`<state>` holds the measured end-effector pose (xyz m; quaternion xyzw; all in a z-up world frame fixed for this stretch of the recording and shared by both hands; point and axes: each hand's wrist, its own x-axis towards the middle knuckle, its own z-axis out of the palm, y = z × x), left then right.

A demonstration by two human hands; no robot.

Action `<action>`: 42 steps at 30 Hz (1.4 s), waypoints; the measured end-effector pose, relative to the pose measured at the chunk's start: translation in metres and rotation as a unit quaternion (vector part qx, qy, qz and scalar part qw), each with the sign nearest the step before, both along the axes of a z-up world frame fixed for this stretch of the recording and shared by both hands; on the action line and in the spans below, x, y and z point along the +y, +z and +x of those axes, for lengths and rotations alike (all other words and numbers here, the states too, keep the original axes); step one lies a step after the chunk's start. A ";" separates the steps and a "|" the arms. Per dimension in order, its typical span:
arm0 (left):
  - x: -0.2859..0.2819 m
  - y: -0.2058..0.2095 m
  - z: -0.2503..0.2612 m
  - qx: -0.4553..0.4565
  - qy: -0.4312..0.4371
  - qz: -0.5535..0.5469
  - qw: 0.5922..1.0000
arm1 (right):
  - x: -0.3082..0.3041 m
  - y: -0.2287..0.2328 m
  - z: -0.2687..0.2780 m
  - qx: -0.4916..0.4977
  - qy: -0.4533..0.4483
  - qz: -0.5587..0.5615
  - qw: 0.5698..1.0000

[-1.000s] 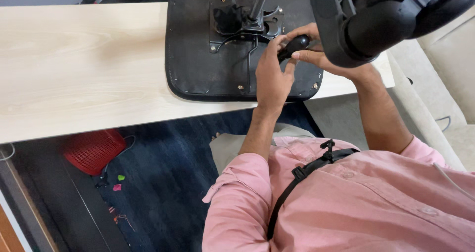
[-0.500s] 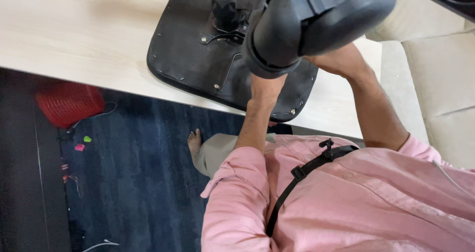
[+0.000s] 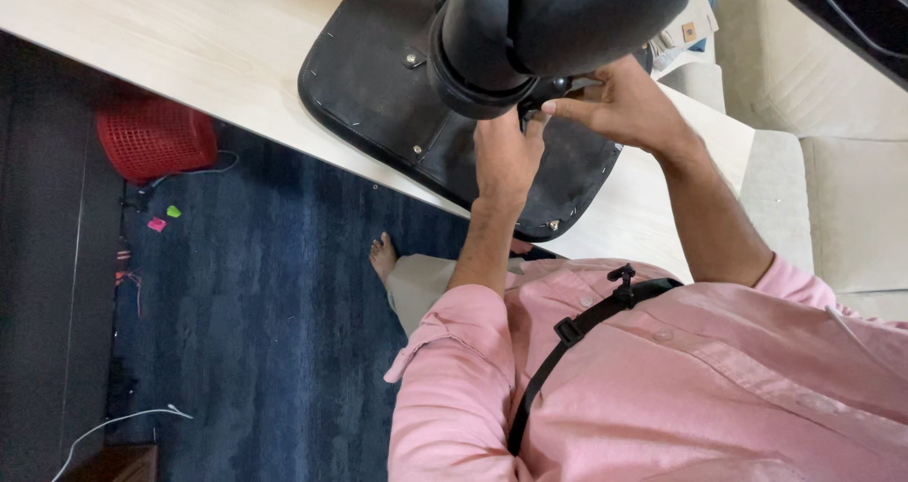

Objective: The person uses both hands to tighten a knob on the underside of an overturned office chair. The chair is placed on a light-colored wooden table. The person rotates the knob repeatedly to secure the chair's central mechanism.

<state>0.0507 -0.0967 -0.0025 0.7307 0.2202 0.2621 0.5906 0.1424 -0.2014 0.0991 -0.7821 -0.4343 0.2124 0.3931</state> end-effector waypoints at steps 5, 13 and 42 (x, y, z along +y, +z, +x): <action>0.003 -0.009 0.002 0.041 -0.056 -0.073 0.995 | -0.007 0.001 0.010 -0.086 -0.044 0.115 0.989; 0.006 -0.030 0.010 -0.062 -0.063 0.002 0.996 | -0.019 -0.033 0.017 0.150 -0.104 0.311 0.933; 0.100 -0.007 -0.002 -0.118 -0.152 0.024 0.981 | 0.095 0.003 -0.047 -0.037 -0.163 -0.052 0.985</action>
